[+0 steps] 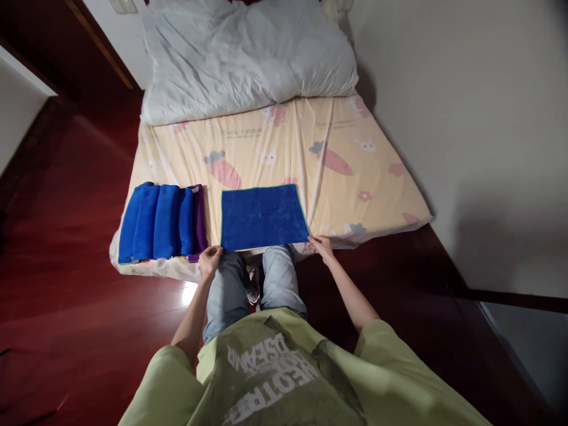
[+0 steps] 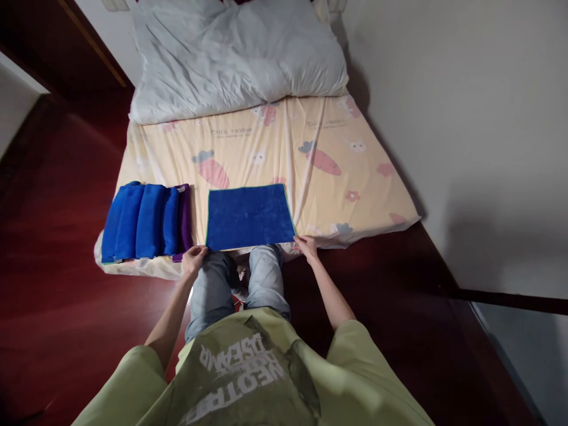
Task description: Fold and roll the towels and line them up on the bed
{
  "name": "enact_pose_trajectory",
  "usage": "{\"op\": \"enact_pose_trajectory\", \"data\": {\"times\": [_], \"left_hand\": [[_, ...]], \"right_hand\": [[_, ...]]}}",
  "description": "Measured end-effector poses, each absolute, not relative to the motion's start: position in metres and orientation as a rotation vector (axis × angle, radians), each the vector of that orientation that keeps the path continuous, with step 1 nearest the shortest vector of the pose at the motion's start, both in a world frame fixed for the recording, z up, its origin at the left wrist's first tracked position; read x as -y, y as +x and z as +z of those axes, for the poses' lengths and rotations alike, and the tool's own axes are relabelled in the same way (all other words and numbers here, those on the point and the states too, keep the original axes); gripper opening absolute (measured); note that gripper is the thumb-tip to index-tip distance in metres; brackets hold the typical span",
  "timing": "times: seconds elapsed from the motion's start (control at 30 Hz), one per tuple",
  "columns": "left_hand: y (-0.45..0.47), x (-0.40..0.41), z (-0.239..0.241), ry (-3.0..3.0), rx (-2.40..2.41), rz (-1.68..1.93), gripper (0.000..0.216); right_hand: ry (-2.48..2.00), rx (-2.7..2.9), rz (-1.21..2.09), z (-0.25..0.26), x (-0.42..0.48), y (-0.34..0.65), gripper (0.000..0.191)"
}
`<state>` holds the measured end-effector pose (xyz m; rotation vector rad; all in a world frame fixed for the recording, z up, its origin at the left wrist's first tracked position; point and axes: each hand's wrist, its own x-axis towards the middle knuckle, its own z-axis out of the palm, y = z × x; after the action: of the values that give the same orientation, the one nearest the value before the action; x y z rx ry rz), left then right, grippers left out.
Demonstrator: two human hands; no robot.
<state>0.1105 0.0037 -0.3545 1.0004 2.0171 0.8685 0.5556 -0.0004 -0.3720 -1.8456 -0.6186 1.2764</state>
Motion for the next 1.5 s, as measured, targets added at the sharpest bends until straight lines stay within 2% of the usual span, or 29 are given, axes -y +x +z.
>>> {"op": "enact_pose_trajectory", "data": {"times": [0.2, 0.43, 0.67, 0.87, 1.03, 1.3, 1.5], "left_hand": [[0.11, -0.004, -0.363, 1.037, -1.965, 0.938, 0.032], [0.109, -0.004, -0.368, 1.348, -2.064, 0.837, 0.028], [0.109, 0.005, -0.364, 1.856, -1.85, 0.788, 0.027], [0.104, -0.009, -0.372, 2.203, -1.477, 0.56, 0.041], [0.103, -0.02, -0.388, 2.284, -1.345, 0.459, 0.056], [0.09, -0.02, -0.405, 2.299, -1.268, 0.439, 0.057], [0.086, -0.023, -0.402, 2.24, -1.249, 0.519, 0.056]], "right_hand": [[-1.793, 0.551, 1.215, -0.371, -0.002, 0.552, 0.037], [-1.767, 0.66, 1.136, -0.379, 0.002, 0.555, 0.049], [-1.859, 1.35, 0.699, -0.378, 0.012, 0.562, 0.025], [-1.572, 2.024, 0.587, -0.366, 0.012, 0.566, 0.046], [-1.429, 2.359, 0.56, -0.377, -0.007, 0.57, 0.057], [-1.368, 2.382, 0.486, -0.399, -0.013, 0.578, 0.061], [-1.31, 2.292, 0.574, -0.402, -0.017, 0.582, 0.06]]}}
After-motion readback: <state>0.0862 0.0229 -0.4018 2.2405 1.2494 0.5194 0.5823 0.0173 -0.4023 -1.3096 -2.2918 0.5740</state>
